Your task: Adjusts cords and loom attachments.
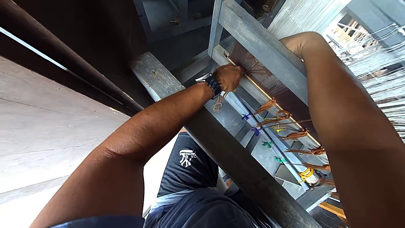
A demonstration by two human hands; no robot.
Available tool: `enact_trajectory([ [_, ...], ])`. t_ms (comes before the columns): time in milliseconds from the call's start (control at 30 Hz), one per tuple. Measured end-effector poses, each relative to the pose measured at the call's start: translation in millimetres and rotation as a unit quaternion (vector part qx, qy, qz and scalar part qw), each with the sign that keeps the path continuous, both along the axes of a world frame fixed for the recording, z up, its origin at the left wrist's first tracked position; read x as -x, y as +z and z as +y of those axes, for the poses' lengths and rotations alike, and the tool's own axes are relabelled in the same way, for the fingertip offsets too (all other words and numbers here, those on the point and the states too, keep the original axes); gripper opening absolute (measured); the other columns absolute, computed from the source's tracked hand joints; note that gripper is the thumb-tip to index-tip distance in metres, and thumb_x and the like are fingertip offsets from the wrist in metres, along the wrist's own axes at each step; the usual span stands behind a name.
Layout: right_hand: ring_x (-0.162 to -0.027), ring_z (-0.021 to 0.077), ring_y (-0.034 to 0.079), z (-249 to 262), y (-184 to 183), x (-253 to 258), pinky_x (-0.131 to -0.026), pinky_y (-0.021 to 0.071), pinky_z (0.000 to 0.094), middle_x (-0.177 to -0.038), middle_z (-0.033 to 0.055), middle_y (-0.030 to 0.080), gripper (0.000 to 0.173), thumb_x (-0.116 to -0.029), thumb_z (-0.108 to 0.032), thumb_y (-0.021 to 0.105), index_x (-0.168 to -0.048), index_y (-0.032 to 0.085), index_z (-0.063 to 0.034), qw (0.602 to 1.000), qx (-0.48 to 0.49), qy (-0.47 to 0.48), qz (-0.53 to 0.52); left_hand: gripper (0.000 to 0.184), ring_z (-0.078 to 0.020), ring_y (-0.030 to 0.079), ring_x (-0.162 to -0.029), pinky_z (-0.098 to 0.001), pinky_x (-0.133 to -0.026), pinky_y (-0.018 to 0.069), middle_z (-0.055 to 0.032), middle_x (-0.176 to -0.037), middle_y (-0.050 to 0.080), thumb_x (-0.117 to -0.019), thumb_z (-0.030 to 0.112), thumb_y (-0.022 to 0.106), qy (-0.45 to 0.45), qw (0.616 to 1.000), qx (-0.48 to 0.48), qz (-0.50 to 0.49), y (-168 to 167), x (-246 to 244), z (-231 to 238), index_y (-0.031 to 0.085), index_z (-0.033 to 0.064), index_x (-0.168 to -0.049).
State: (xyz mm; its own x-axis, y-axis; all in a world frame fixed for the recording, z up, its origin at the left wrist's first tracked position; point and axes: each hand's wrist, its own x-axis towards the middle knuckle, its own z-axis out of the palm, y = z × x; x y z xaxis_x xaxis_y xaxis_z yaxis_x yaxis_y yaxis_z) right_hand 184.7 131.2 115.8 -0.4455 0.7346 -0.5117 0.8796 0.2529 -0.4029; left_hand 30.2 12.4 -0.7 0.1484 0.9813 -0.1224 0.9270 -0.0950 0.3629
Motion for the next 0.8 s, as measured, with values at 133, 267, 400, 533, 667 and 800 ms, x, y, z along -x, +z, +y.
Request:
enact_trajectory([
  [133,-0.067,0.0008,0.06,1.7,1.3,-3.3,-0.06,0.0524,0.0222,-0.077,-0.0076,0.06,0.022,-0.1079,-0.023,0.044,-0.095,0.062,-0.0199,0.999,0.022,0.014,0.026,0.024,-0.0371,0.069,-0.105,-0.0578,-0.09,0.0546,-0.0173,-0.105,0.07,-0.108,0.022,0.048,-0.007,1.0,0.013,-0.022,2.5,3.4,2.7,0.066,0.0064,-0.113],
  [267,-0.067,0.0003,0.061,1.3,2.6,-3.4,-0.06,0.053,0.0212,-0.076,-0.0079,0.061,0.022,-0.108,-0.023,0.044,-0.094,0.062,-0.02,0.999,0.035,0.011,0.036,0.023,-0.0376,0.069,-0.103,-0.0574,-0.086,0.055,-0.0171,-0.103,0.07,-0.1071,0.021,0.047,0.006,1.0,0.009,0.008,6.7,-0.2,-4.4,0.064,0.0069,-0.114],
  [400,-0.067,0.0013,0.061,4.1,2.0,-3.6,-0.06,0.0528,0.0228,-0.076,-0.0074,0.061,0.022,-0.107,-0.024,0.046,-0.093,0.063,-0.0197,0.999,0.024,0.02,0.027,0.024,-0.0368,0.069,-0.103,-0.0565,-0.084,0.055,-0.0155,-0.103,0.07,-0.1069,0.021,0.047,0.02,0.999,-0.019,0.02,15.2,-0.9,-13.2,0.065,0.008,-0.112],
  [533,-0.066,0.0002,0.061,0.3,5.2,-1.7,-0.06,0.0527,0.0207,-0.075,-0.0078,0.061,0.021,-0.1074,-0.022,0.047,-0.094,0.062,-0.0192,0.999,0.031,0.015,0.03,0.023,-0.0353,0.068,-0.101,-0.0545,-0.083,0.0551,-0.015,-0.099,0.068,-0.1072,0.019,0.047,0.014,1.0,-0.011,0.019,28.8,0.1,-18.0,0.066,0.0066,-0.106],
  [667,-0.069,-0.0005,0.061,4.7,2.5,-4.1,-0.063,0.053,0.0206,-0.078,-0.0086,0.061,0.021,-0.1082,-0.02,0.044,-0.097,0.062,-0.0196,0.998,0.033,0.02,0.046,0.02,-0.0358,0.068,-0.097,-0.0538,-0.082,0.0556,-0.0158,-0.096,0.067,-0.1062,0.017,0.05,-0.009,0.999,-0.001,0.052,44.7,2.2,-22.0,0.065,0.0049,-0.102],
  [800,-0.068,0.0003,0.061,1.5,4.8,-2.6,-0.062,0.0532,0.0213,-0.078,-0.0077,0.061,0.022,-0.1083,-0.021,0.045,-0.096,0.063,-0.0189,0.998,0.033,0.035,0.038,0.013,-0.0374,0.068,-0.097,-0.0549,-0.077,0.0567,-0.0171,-0.096,0.067,-0.1022,0.012,0.055,0.014,0.995,0.012,0.096,57.1,-6.9,-28.4,0.066,0.005,-0.104],
])
